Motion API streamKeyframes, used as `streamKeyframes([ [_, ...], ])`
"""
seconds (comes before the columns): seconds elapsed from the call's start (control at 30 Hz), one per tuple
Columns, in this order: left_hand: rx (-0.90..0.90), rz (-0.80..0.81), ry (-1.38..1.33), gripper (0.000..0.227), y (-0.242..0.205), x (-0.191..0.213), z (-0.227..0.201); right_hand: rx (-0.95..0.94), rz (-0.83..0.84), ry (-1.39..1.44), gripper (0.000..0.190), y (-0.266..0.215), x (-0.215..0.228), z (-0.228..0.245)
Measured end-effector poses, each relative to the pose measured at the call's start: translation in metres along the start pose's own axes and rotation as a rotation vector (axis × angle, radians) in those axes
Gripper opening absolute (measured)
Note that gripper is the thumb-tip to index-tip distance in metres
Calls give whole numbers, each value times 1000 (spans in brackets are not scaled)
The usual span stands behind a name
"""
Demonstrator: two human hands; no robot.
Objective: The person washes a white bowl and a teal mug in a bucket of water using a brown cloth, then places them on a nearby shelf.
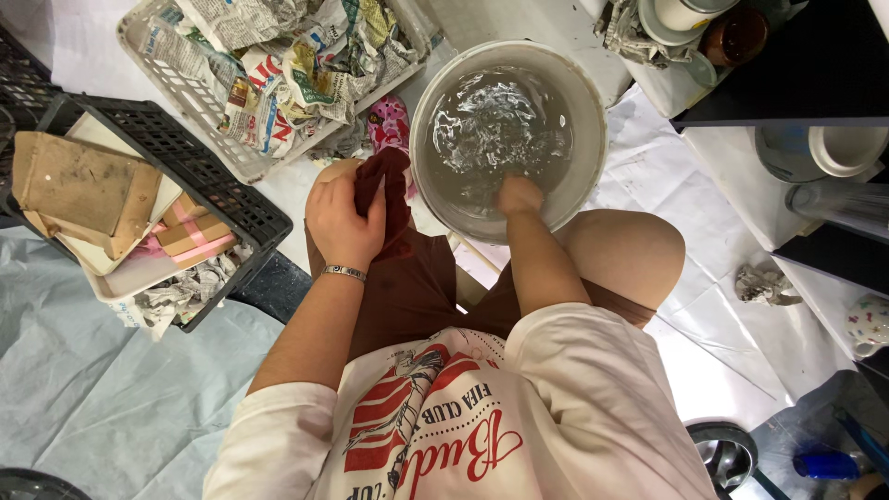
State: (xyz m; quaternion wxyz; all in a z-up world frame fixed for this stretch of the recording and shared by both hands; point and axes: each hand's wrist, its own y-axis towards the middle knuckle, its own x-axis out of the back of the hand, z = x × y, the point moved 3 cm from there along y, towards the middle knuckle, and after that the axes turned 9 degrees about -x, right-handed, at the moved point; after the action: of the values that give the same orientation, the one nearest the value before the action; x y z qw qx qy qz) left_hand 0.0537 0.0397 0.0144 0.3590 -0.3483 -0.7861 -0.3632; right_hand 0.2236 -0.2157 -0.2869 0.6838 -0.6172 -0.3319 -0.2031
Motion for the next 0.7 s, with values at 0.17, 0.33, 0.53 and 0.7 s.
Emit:
streamKeyframes([
  [0.17, -2, -9, -8, 32, 2, 2, 0, 57, -100, 170, 49, -1, 3, 5],
  [0.33, -4, -23, -18, 30, 1, 1, -1, -13, -48, 841, 45, 11, -2, 5],
  [0.53, 16, 2, 19, 30, -1, -2, 1, -55, 809, 1796, 45, 14, -3, -2],
  [0.7, -7, -17, 8, 29, -1, -2, 1, 112, 1004, 2037, 49, 4, 9, -6],
])
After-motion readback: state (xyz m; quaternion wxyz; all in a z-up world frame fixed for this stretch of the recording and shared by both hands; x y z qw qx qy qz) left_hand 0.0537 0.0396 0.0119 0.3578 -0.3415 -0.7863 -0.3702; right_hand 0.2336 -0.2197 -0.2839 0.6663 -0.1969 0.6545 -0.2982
